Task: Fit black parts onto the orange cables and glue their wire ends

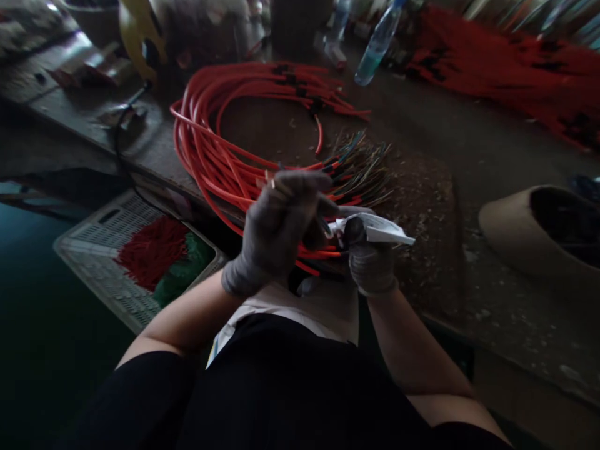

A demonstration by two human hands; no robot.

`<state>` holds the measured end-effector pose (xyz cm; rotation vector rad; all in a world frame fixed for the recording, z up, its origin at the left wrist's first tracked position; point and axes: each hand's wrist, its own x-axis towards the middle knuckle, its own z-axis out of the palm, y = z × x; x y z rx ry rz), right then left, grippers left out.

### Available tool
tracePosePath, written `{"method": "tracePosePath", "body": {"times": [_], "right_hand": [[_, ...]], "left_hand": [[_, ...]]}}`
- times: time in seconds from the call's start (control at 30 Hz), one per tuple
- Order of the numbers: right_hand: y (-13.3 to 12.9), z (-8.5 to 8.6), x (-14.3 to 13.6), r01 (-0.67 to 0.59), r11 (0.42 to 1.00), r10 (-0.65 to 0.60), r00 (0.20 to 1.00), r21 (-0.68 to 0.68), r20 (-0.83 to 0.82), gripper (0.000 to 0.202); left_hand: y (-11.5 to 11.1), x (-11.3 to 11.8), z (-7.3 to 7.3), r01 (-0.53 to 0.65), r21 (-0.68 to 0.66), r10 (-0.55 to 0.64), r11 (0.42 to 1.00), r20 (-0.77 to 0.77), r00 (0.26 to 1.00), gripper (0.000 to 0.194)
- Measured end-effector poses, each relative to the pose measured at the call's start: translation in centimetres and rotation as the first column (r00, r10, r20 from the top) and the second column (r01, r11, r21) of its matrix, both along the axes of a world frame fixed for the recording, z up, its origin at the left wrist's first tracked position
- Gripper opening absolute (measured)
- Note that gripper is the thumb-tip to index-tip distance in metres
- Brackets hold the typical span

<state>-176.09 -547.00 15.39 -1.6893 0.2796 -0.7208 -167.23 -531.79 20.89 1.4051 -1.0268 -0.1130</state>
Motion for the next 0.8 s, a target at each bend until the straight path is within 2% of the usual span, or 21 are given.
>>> {"method": "tracePosePath", "body": {"times": [0.07,0.13,0.2,0.23,0.27,0.43,0.63,0.7,0.8], "right_hand": [[-0.3,0.6,-2.1,-0.097,0.995,0.097,0.992,-0.004,-0.079,0.023],[-0.8,1.1,-4.2,-0.171,0.981,0.157,0.977,-0.088,-0.145,0.016],[-1.3,1.3,-5.8,-0.216,0.963,0.188,0.966,-0.16,-0.177,0.009],[-1.5,1.2,-6.2,-0.22,0.96,0.189,0.966,-0.172,-0.177,0.007],[-1.6,1.1,-6.5,-0.218,0.96,0.186,0.966,-0.178,-0.178,0.008],[-1.5,1.3,-6.1,-0.285,0.912,0.239,0.954,-0.294,-0.183,0.008],[-2.1,2.3,-5.3,-0.439,0.756,0.379,0.898,-0.486,-0.223,0.009],[-2.5,2.3,-5.4,-0.435,0.779,0.359,0.9,-0.452,-0.248,0.01],[-2.5,1.9,-5.8,-0.356,0.897,0.292,0.922,-0.263,-0.253,0.012]], "left_hand": [[1.1,-2.6,-0.8,0.14,0.109,-0.159,0.984,0.192,0.969,0.033],[1.5,-4.8,-2.0,0.279,0.134,-0.309,0.951,0.465,0.83,0.023],[1.2,-6.3,-3.1,0.333,0.109,-0.304,0.936,0.726,0.617,0.018],[1.0,-6.7,-3.6,0.327,0.105,-0.275,0.939,0.802,0.53,0.019],[0.8,-7.0,-3.9,0.309,0.106,-0.253,0.945,0.837,0.485,0.02],[0.4,-7.0,-4.0,0.283,0.164,-0.278,0.945,0.859,0.43,0.023],[0.7,-6.6,-3.7,0.279,0.16,-0.268,0.947,0.871,0.412,0.022],[0.7,-6.5,-3.7,0.268,0.187,-0.29,0.945,0.859,0.421,0.023],[0.7,-6.6,-3.9,0.266,0.239,-0.334,0.934,0.851,0.406,0.023]]}}
